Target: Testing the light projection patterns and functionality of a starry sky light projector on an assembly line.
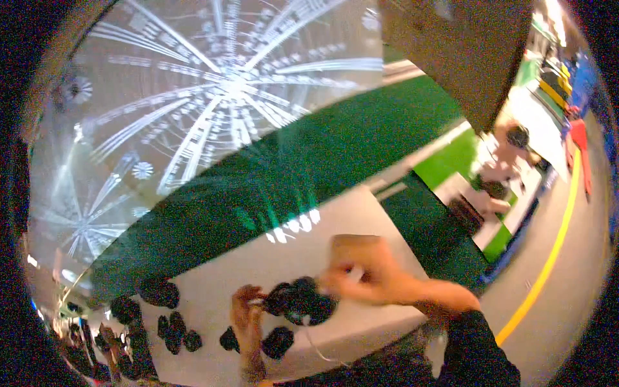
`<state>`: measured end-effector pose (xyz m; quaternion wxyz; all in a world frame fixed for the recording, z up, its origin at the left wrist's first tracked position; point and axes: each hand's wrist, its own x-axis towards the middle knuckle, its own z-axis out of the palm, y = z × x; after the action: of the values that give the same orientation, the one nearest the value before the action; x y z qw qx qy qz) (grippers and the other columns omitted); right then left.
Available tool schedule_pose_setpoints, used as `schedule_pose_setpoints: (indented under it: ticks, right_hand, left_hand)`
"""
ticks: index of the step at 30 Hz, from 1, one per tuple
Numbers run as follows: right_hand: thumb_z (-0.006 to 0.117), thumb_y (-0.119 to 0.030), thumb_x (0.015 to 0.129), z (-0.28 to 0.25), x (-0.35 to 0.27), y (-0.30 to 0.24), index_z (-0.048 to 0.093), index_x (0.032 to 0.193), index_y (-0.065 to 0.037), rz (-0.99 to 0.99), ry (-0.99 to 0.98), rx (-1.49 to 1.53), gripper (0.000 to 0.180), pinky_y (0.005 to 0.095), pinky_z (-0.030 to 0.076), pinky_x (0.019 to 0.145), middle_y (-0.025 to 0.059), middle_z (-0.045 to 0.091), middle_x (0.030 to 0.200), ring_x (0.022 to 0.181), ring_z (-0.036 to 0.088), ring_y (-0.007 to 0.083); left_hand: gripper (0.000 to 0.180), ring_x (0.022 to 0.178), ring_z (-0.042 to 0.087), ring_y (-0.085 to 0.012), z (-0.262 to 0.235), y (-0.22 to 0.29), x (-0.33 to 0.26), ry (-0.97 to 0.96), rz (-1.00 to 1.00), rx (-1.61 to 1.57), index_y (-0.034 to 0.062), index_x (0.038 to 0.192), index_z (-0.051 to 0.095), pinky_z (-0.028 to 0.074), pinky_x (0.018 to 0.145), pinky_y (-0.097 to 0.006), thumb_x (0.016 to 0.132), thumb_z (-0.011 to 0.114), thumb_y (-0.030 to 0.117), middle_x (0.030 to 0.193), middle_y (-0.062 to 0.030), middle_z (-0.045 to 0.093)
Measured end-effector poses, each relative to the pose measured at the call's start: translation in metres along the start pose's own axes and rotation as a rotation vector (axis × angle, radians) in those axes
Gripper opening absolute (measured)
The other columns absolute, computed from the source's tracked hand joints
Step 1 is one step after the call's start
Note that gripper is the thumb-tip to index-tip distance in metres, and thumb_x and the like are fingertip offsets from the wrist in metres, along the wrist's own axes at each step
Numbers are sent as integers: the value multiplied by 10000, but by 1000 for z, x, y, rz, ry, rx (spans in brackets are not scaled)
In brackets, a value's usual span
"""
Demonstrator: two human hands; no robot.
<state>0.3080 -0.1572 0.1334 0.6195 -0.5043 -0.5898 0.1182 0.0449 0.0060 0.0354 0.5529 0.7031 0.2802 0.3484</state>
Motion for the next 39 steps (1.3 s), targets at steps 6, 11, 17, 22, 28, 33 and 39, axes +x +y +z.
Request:
schedule_pose_setpoints:
  ticks: [6, 11, 17, 22, 28, 33, 39]
  right_hand:
    - [639, -148, 900, 22, 21, -64, 490, 613, -73, -781, 118, -53, 331, 328, 302, 482, 43, 474, 613, 505, 490, 186]
    - [686, -86, 833, 28, 24, -68, 452, 608, -65, -861, 278, -82, 325, 321, 280, 481, 34, 422, 594, 475, 437, 182]
    - [693, -69, 800, 9, 21, -77, 444, 607, -89, -696, 105, -383, 315, 315, 288, 482, 27, 453, 601, 507, 469, 177]
    - [654, -131, 883, 43, 23, -66, 479, 609, -101, -731, 113, -34, 327, 322, 358, 496, 19, 522, 637, 538, 524, 189]
    - [681, -171, 883, 23, 13, -38, 594, 632, -86, -267, -58, 423, 279, 335, 374, 508, 22, 602, 625, 522, 541, 176]
    - [695, -196, 952, 24, 22, 62, 661, 1064, -59, 447, -338, 103, 181, 280, 468, 673, 19, 653, 874, 748, 563, 107]
    - [773, -182, 901, 32, 13, 109, 530, 1397, 17, 778, -687, 377, 587, 349, 500, 1022, 139, 650, 1312, 1172, 635, 186]
  left_hand:
    - [476, 1021, 630, -189, 9, 1, -4, -99, -83, 15, -38, 1307, 557, 512, 878, -305, 951, 656, 263, 1161, -121, 655]
    - [575, 1081, 629, -189, 16, -6, -4, -129, -94, -9, -29, 1334, 548, 509, 935, -322, 962, 688, 387, 1179, -105, 663]
    - [703, 1085, 614, -183, 18, -8, -4, -158, -190, -155, -23, 1367, 522, 505, 934, -307, 918, 740, 473, 1226, -95, 643]
    - [739, 1153, 596, -209, 20, -11, -3, -186, -138, -141, -22, 1382, 516, 474, 1002, -336, 914, 734, 507, 1266, -119, 623]
    - [817, 1295, 514, -232, 19, -21, -8, -308, -257, -222, -14, 1469, 422, 397, 1102, -352, 899, 757, 466, 1398, -142, 535]
    - [972, 1339, 465, -227, 27, -25, -13, -353, -364, -335, 32, 1546, 314, 384, 1122, -358, 833, 846, 425, 1458, -118, 476]
    - [894, 1323, 452, -215, 32, -29, -11, -380, -346, -397, 56, 1534, 346, 351, 1142, -368, 851, 851, 335, 1447, -95, 477]
